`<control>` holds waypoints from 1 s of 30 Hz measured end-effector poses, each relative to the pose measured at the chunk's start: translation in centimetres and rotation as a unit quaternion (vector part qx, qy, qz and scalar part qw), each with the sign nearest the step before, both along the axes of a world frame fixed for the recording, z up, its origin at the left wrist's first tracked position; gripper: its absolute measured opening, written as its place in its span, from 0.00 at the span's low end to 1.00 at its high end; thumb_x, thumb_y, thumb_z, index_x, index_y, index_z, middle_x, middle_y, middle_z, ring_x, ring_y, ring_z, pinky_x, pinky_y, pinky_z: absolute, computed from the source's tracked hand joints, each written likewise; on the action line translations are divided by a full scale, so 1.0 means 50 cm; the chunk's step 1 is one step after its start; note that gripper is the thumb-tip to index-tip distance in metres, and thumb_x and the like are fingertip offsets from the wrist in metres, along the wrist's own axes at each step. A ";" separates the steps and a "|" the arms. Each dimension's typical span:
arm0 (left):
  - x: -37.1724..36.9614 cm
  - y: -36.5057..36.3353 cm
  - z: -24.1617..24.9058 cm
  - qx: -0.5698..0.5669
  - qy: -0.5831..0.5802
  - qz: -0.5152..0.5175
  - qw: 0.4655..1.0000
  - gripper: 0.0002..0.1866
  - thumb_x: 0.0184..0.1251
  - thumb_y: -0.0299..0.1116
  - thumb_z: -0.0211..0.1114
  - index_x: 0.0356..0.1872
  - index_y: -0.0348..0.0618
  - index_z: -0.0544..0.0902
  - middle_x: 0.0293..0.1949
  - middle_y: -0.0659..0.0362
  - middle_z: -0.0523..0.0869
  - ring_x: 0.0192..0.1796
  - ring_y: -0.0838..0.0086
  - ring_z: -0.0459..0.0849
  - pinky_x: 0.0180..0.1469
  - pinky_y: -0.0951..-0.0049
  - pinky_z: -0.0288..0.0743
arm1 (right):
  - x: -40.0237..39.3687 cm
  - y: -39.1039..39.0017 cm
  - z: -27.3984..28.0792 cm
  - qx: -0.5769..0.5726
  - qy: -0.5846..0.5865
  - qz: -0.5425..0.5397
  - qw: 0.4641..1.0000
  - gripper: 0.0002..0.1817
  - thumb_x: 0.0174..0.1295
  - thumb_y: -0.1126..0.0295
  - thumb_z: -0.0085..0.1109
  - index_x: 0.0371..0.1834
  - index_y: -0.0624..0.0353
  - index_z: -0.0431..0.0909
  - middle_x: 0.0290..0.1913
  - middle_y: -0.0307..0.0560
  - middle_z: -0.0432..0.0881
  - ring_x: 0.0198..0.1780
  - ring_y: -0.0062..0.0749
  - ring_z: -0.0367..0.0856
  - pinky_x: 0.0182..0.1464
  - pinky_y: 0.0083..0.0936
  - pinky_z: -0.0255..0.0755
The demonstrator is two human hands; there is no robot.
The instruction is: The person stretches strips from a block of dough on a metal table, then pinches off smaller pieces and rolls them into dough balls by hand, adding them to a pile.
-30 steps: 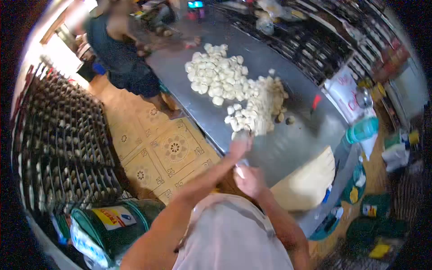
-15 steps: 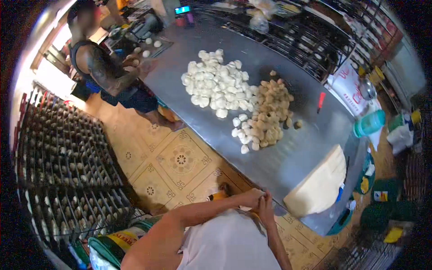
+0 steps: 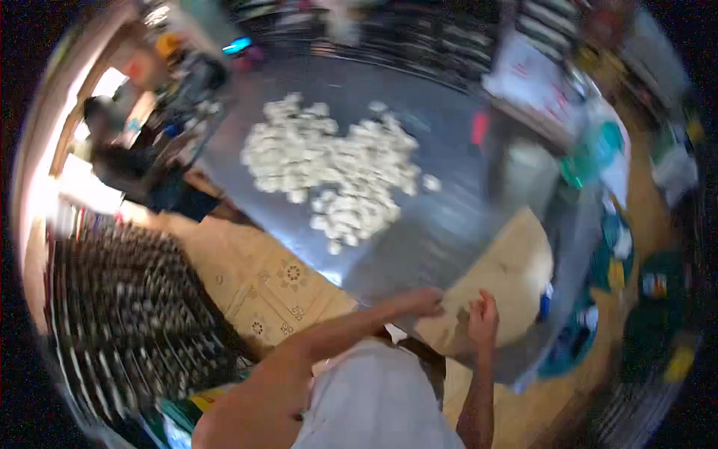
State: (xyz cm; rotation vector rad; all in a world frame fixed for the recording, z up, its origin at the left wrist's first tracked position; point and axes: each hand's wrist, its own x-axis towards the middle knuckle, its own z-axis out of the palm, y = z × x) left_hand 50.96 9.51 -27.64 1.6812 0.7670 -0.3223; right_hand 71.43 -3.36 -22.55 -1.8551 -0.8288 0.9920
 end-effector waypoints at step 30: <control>0.141 0.112 0.041 0.094 -0.217 0.256 0.937 0.16 0.58 0.36 0.69 0.37 0.40 0.72 0.33 0.55 0.75 0.38 0.70 0.76 0.37 0.62 0.72 | 0.185 0.210 -0.092 0.059 -0.408 0.058 0.909 0.39 0.60 0.79 0.59 0.78 0.67 0.60 0.60 0.63 0.79 0.58 0.55 0.77 0.67 0.45 0.66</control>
